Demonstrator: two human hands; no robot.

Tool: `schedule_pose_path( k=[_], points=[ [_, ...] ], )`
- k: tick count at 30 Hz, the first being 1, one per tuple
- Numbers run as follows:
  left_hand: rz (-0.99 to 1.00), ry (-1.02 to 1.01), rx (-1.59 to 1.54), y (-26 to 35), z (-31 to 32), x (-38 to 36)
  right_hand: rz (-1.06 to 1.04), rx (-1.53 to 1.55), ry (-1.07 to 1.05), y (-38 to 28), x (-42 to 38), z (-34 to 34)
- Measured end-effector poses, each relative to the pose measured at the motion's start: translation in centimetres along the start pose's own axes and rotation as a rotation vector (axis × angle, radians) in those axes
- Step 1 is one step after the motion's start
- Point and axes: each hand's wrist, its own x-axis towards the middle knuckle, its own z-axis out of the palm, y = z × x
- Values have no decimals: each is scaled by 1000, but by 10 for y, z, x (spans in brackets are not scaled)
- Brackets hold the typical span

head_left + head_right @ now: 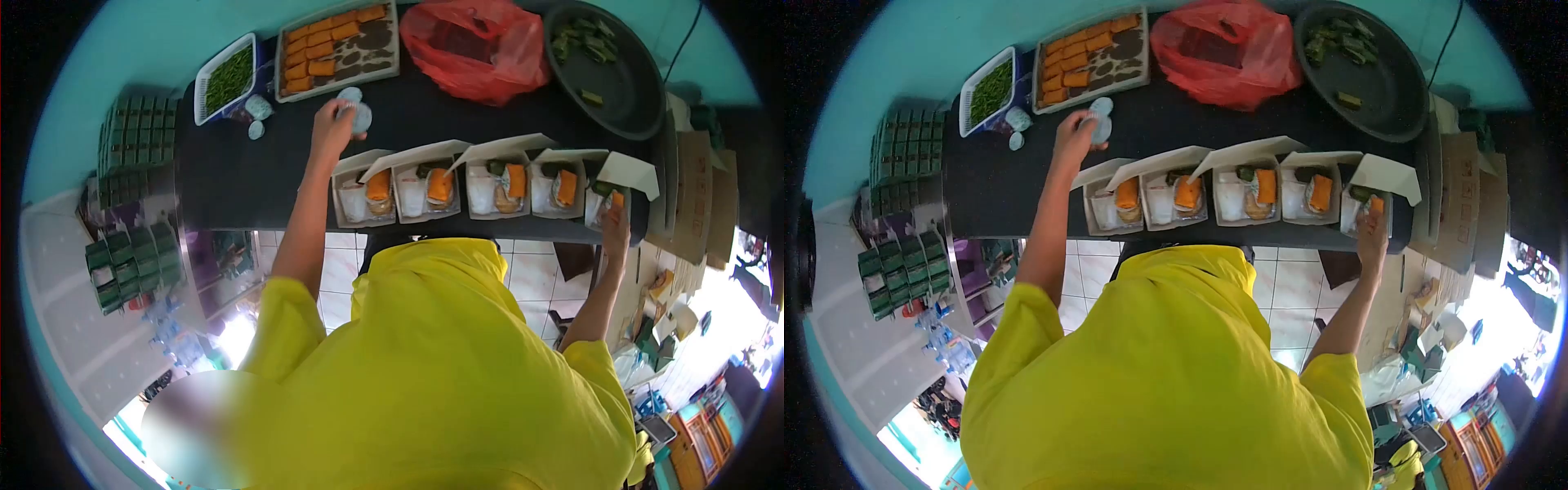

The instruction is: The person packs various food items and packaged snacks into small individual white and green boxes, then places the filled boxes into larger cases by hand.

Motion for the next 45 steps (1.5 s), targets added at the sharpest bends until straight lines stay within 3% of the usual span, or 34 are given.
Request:
schedule_pose_path(
  k=[1, 3, 5, 6, 7, 9, 11, 12, 13, 15, 16, 17, 18, 19, 20, 22, 25, 29, 32, 36, 38, 39, 42, 44, 45],
  points=[
    [-34, -2, -61, -7, -6, 24, 21, -11, -34, -2, -5, -1],
    [205, 52, -138, -1, -13, 49, 56, -48, -73, -8, -20, 2],
    [181, 42, 171, 21, -36, 48, -33, 104, -88, -20, -34, 13],
    [165, 30, 302, 14, -54, 53, -105, 68, -203, -41, -47, 15],
    [176, 11, 293, 6, -73, 57, -28, 160, -289, -65, -61, 28],
    [104, -492, 401, 5, -112, 21, 84, 367, -472, -120, -103, 70],
    [105, -667, 584, -33, -144, 8, 74, 615, -740, -168, -142, 123],
    [121, -714, 621, -44, -153, -4, -68, 457, -864, -202, -161, 148],
    [137, -760, 657, -52, -158, -15, 38, 615, -946, -208, -185, 184],
    [83, -795, 539, -71, -159, -28, 48, 388, -1062, -263, -216, 218],
    [110, -719, 481, -91, -157, -30, 61, 385, -1051, -278, -230, 235],
    [109, -732, 474, -99, -152, -34, -60, 128, -946, -288, -243, 250],
    [186, -617, 436, -104, -146, -41, -178, -126, -835, -292, -255, 260],
    [259, -499, 398, -110, -143, -49, -168, -131, -838, -291, -264, 268],
    [259, -503, 395, -119, -139, -53, -179, -201, -753, -289, -268, 279],
    [493, -296, 544, -131, -133, -50, -212, -256, -632, -284, -269, 293],
    [625, -172, 619, -135, -142, -56, -274, -271, -641, -296, -266, 293],
    [552, -78, 651, -152, -174, -65, -397, -221, -702, -321, -270, 311],
    [542, -7, 632, -170, -197, -71, -404, -171, -951, -337, -275, 328],
    [455, 15, 569, -196, -204, -77, -346, 74, -854, -341, -274, 324],
    [423, -3, 525, -206, -198, -82, -711, 57, -119, -337, -263, 324],
    [379, -9, 510, -207, -195, -85, -773, -7, -20, -346, -257, 318],
    [290, -4, 366, -207, -180, -89, -815, -149, -51, -348, -243, 315],
    [233, 0, 238, -211, -172, -93, -729, -426, -369, -336, -237, 326],
    [309, 42, 258, -213, -168, -93, -740, -425, -366, -325, -233, 337]
  ],
)
